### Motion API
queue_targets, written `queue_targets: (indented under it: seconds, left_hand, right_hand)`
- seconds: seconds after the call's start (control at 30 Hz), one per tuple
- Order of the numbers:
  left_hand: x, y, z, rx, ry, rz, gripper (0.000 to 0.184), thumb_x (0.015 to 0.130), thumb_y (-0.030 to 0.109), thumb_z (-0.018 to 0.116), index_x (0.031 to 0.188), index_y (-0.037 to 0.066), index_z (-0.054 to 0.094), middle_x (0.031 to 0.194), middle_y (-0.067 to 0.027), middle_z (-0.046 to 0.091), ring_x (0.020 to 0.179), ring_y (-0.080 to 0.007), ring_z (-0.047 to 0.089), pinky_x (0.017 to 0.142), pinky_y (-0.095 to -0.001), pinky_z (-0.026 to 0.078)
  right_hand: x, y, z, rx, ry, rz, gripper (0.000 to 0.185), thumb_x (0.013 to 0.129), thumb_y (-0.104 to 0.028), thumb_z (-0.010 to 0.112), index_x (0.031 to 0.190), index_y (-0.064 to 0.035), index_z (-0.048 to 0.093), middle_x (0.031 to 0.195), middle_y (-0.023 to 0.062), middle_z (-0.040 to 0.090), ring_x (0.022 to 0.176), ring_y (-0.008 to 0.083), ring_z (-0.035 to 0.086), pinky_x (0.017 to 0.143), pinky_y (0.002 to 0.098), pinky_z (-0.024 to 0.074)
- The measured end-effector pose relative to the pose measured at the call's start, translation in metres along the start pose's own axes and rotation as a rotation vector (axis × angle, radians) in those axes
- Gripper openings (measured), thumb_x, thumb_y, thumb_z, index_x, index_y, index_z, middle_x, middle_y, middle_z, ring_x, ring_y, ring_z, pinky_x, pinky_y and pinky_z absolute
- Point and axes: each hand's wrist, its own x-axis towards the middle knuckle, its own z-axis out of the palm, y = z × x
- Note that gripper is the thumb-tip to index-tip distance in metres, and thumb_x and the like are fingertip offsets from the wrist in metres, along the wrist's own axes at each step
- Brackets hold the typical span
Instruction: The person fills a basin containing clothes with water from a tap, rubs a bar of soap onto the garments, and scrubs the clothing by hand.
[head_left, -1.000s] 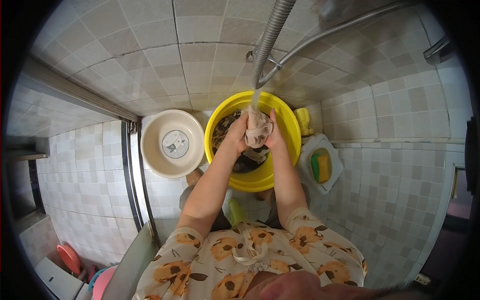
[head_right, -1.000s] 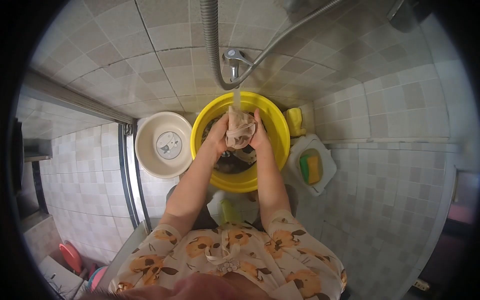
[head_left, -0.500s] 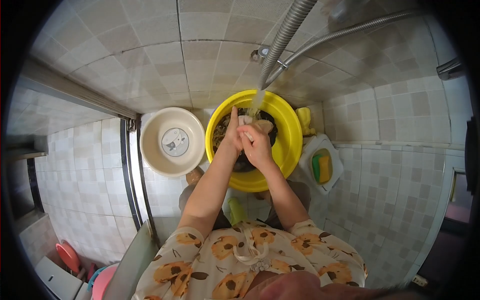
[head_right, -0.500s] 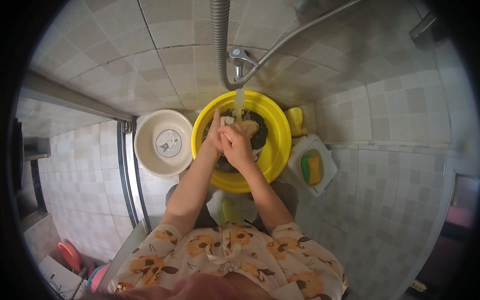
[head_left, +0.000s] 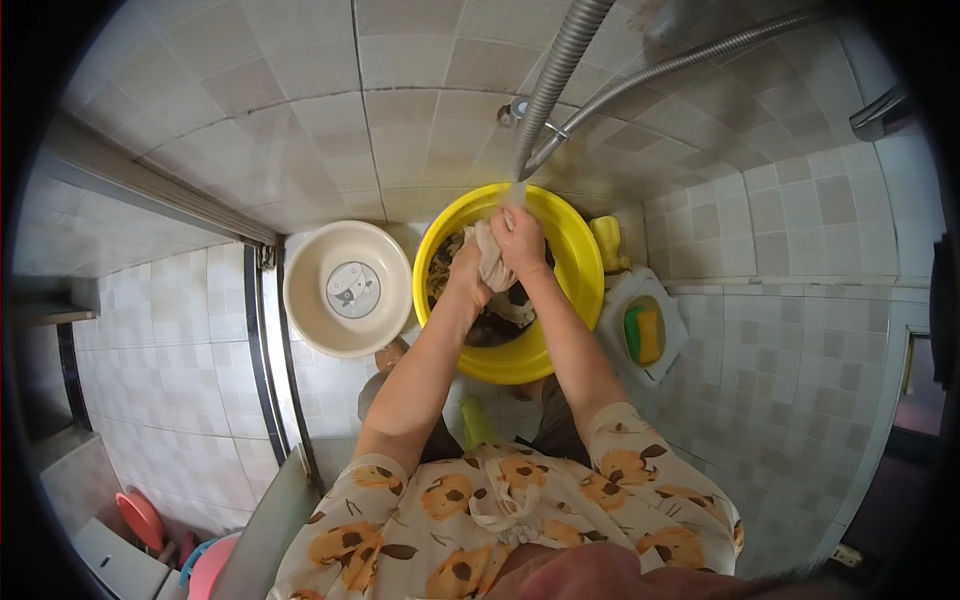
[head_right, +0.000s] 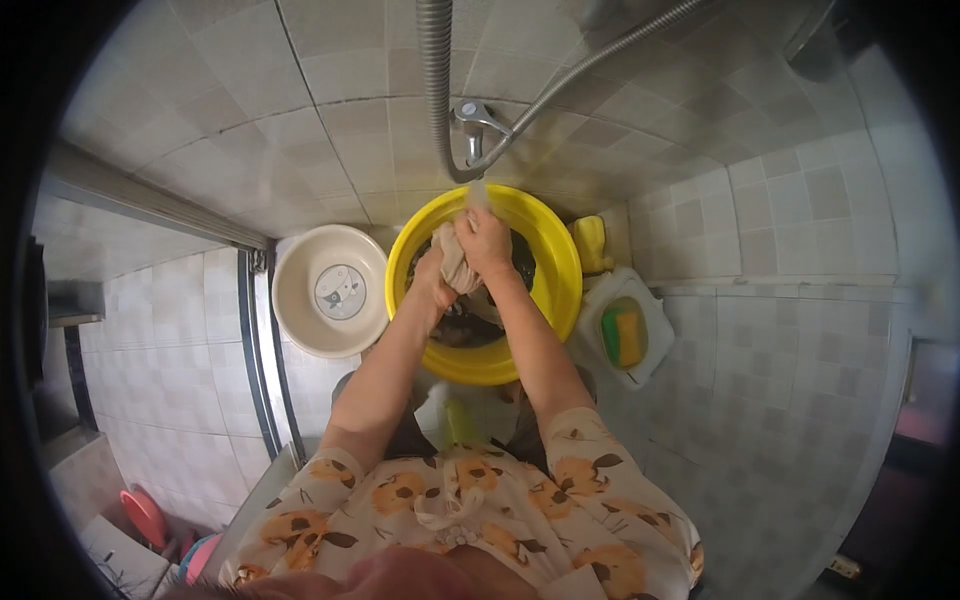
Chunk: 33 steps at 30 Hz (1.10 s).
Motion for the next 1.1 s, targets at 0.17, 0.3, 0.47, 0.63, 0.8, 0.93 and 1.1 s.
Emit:
queue_targets:
  seconds: [0.17, 0.3, 0.47, 0.63, 0.8, 0.93, 1.1]
  left_hand:
    - [0.011, -0.003, -0.003, 0.269, 0.06, -0.038, 0.031, 0.095, 0.024, 0.048, 0.119, 0.005, 0.05, 0.111, -0.0097, 0.059, 0.098, -0.023, 0.06, 0.085, -0.0382, 0.05]
    - [-0.01, 0.002, 0.017, 0.198, -0.084, 0.096, 0.033, 0.092, 0.017, 0.049, 0.123, 0.004, 0.046, 0.117, -0.0086, 0.054, 0.11, -0.0217, 0.053, 0.095, -0.0374, 0.042]
    - [-0.016, 0.003, 0.019, 0.453, -0.182, 0.228, 0.047, 0.081, 0.0, 0.052, 0.127, 0.003, 0.041, 0.111, -0.0073, 0.054, 0.103, -0.0197, 0.055, 0.089, -0.0337, 0.045]
    - [-0.009, -0.007, 0.008, 0.817, -0.051, 0.425, 0.022, 0.08, 0.002, 0.057, 0.101, 0.0, 0.049, 0.094, -0.0105, 0.059, 0.086, -0.0205, 0.059, 0.073, -0.0307, 0.049]
    - [0.003, -0.005, -0.005, 1.358, -0.072, 0.633, 0.03, 0.085, 0.018, 0.059, 0.104, -0.003, 0.049, 0.097, -0.0214, 0.06, 0.09, -0.0324, 0.06, 0.079, -0.038, 0.048]
    - [-0.01, 0.001, 0.002, 1.818, -0.041, 0.484, 0.035, 0.087, 0.03, 0.054, 0.1, -0.002, 0.056, 0.099, -0.0252, 0.062, 0.093, -0.0405, 0.059, 0.082, -0.0411, 0.047]
    - [-0.017, 0.0, -0.003, 2.298, 0.073, 0.292, 0.036, 0.087, 0.036, 0.052, 0.098, 0.003, 0.061, 0.099, -0.0204, 0.064, 0.094, -0.0361, 0.061, 0.083, -0.043, 0.048]
  right_hand:
    - [-0.014, 0.044, -0.02, 0.11, -0.044, 0.225, 0.028, 0.09, -0.026, 0.054, 0.096, 0.0006, 0.06, 0.088, 0.0213, 0.063, 0.084, 0.0343, 0.061, 0.073, 0.0393, 0.0485]
    - [-0.03, 0.034, -0.063, 1.024, 0.051, 0.705, 0.034, 0.096, -0.022, 0.049, 0.12, 0.0023, 0.052, 0.117, 0.0105, 0.056, 0.11, 0.0197, 0.052, 0.09, 0.0302, 0.0427]
    - [-0.033, 0.028, -0.081, 0.684, -0.138, 0.438, 0.03, 0.094, -0.014, 0.05, 0.12, 0.001, 0.052, 0.115, 0.0092, 0.057, 0.111, 0.0187, 0.052, 0.094, 0.0296, 0.0404]
    - [-0.028, 0.026, -0.09, 0.223, 0.052, 0.035, 0.025, 0.088, -0.003, 0.044, 0.108, -0.0024, 0.059, 0.102, 0.0207, 0.06, 0.093, 0.036, 0.059, 0.079, 0.0356, 0.0475]
    - [-0.039, 0.027, -0.092, -0.228, -0.081, 0.028, 0.038, 0.087, -0.017, 0.054, 0.121, -0.0018, 0.05, 0.114, 0.0229, 0.052, 0.105, 0.0394, 0.052, 0.09, 0.0418, 0.0432]
    - [-0.049, 0.032, -0.101, -0.424, -0.657, 0.27, 0.039, 0.088, -0.028, 0.053, 0.118, -0.0027, 0.053, 0.113, 0.0216, 0.055, 0.104, 0.0382, 0.055, 0.088, 0.0441, 0.0455]
    - [-0.055, 0.03, -0.106, -0.386, -0.641, 0.189, 0.03, 0.09, -0.027, 0.051, 0.109, -0.0041, 0.056, 0.102, 0.0165, 0.063, 0.101, 0.0339, 0.058, 0.086, 0.0441, 0.0468]
